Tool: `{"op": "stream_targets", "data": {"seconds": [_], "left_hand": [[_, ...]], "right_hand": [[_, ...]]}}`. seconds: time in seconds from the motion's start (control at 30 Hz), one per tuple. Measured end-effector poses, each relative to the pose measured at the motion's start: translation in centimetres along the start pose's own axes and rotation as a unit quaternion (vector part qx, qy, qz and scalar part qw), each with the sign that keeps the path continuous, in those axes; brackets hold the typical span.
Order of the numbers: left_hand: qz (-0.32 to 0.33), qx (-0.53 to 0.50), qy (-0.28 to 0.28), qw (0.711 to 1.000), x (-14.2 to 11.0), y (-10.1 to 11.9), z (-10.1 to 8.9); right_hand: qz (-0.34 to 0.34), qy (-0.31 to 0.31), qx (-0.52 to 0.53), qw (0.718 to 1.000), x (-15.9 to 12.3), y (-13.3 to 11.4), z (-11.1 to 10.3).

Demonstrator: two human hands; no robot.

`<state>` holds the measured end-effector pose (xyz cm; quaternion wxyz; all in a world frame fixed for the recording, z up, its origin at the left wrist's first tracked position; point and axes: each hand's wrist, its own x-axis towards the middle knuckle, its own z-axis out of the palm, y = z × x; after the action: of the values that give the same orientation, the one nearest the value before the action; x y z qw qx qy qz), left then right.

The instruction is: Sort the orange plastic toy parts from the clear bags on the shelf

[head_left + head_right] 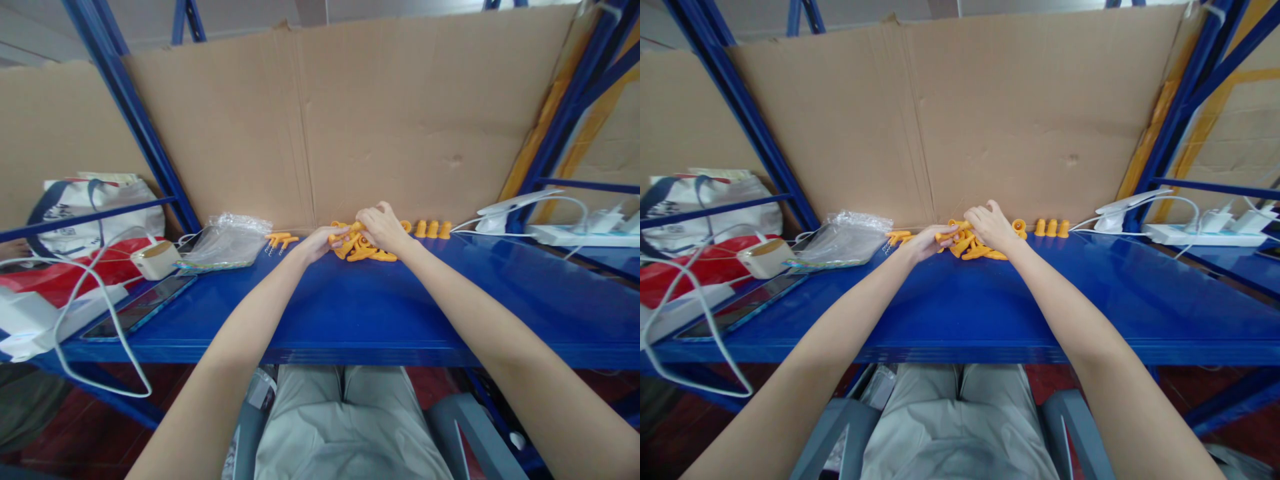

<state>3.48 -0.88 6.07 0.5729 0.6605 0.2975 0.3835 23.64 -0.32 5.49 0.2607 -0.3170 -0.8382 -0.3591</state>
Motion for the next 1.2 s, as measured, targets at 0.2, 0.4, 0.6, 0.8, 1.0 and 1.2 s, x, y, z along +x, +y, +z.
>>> {"op": "stream_targets", "data": {"seconds": [0.2,0.4,0.6,0.8,1.0,1.2], "left_hand": [[-0.014,-0.018,0.009,1.0,-0.1,0.1,-0.5],[-0.007,-0.021,0.014,1.0,-0.1,-0.1,-0.6],[-0.005,-0.019,-0.007,1.0,-0.3,0.1,-0.1],[0.002,-0.014,0.005,1.0,-0.2,0.0,-0.2],[0.0,0.004,0.018,1.0,-0.1,-0.1,-0.7],[-0.002,-0.009,0.028,1.0,0.1,-0.6,-1.6]], "right_hand": [[-0.011,-0.013,0.023,1.0,-0.1,-0.4,-0.5],[-0.014,0.0,0.015,1.0,0.1,-0.2,-0.2],[0.003,0.008,-0.001,1.0,0.2,0.0,0.1],[-0.003,-0.012,0.017,1.0,-0.1,-0.2,-0.2],[-0.011,-0.018,0.022,1.0,-0.1,-0.7,-0.6],[0.019,-0.029,0.011,0.999,-0.2,0.1,-0.5]]}}
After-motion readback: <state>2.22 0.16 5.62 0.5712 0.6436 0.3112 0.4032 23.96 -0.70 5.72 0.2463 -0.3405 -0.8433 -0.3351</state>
